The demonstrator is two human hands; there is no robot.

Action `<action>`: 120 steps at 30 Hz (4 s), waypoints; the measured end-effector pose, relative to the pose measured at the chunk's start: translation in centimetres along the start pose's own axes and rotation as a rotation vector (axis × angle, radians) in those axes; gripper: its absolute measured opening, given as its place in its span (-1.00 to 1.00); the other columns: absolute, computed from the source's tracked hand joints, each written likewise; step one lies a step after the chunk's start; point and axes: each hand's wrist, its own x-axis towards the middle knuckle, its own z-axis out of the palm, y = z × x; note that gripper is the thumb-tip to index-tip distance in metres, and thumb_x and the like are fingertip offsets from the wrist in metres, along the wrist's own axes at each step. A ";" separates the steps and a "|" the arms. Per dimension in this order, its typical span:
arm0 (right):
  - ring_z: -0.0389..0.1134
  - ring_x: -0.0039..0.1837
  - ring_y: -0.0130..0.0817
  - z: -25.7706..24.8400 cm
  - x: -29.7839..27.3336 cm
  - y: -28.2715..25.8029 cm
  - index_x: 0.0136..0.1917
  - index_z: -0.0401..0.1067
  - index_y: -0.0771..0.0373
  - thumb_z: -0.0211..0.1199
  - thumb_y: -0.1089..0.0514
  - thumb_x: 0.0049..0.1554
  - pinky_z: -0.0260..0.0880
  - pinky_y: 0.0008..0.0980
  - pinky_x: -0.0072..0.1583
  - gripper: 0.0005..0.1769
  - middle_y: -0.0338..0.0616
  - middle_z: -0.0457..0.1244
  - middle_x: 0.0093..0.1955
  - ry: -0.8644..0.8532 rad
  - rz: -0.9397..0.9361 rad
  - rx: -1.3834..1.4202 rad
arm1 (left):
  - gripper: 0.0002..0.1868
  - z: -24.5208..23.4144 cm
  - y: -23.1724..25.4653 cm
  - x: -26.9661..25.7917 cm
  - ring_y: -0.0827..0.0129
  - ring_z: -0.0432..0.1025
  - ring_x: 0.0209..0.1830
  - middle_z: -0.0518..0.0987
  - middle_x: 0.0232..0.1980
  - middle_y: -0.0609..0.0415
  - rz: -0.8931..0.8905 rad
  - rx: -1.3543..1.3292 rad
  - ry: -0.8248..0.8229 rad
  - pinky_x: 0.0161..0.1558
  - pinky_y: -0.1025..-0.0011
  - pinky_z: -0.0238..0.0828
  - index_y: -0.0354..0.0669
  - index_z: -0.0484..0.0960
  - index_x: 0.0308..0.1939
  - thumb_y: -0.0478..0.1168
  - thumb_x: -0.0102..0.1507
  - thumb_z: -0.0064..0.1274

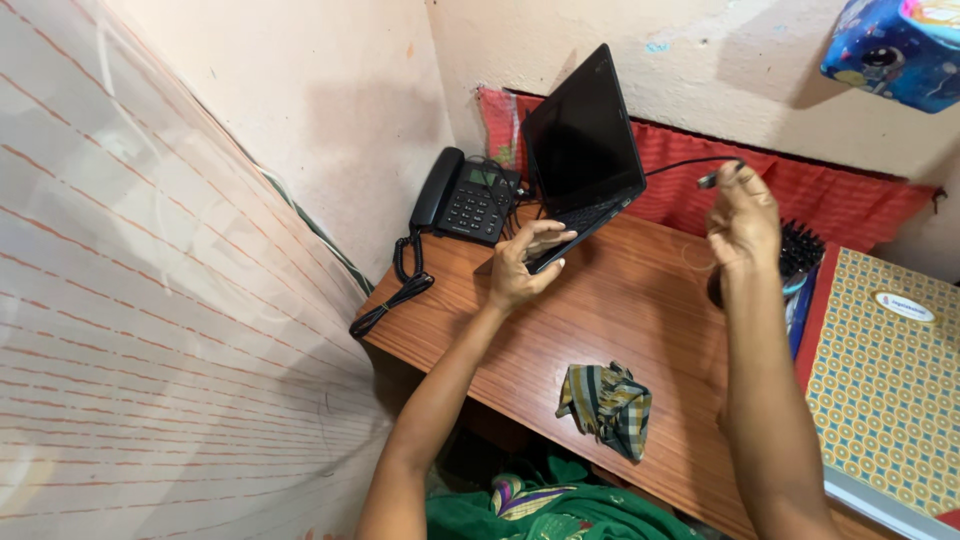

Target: The person organizes a laptop power cable on a desk, coils it, and plugs it into a wall socket. They then tidy the cable and place a pen into a pen holder.

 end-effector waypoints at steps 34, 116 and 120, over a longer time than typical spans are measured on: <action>0.37 -0.14 -0.58 2.0 1.3 4.9 0.03 0.51 0.24 0.41 0.34 0.14 0.38 -0.64 -0.09 -0.82 -0.33 0.35 -0.18 -0.060 0.051 -0.183 | -0.50 -0.4 -0.1 1.3 0.24 0.62 0.16 0.69 0.13 -0.11 -0.049 0.018 -0.024 0.29 0.30 0.56 -0.25 0.51 0.17 -0.46 0.13 0.15; 0.19 -0.31 -0.64 -11.5 -3.8 12.2 0.32 0.48 0.29 0.39 0.11 0.23 0.06 -0.64 -0.38 -0.57 -0.30 0.34 -0.12 0.245 0.132 -0.404 | -0.92 14.0 -5.6 -4.3 0.09 0.64 -0.02 0.68 0.02 -0.20 0.339 0.418 -0.147 0.05 0.30 0.65 -0.29 0.63 -0.23 -0.37 0.20 0.11; 0.17 -0.34 -0.60 -16.4 -6.0 14.6 0.27 0.47 0.37 0.38 0.12 0.25 -0.03 -0.62 -0.42 -0.61 -0.19 0.34 -0.13 0.064 0.367 -0.478 | -0.79 16.4 -7.4 -6.7 0.05 0.64 -0.06 0.67 0.05 -0.16 0.440 0.526 -0.247 0.17 0.16 0.61 -0.29 0.66 -0.13 -0.40 0.15 0.09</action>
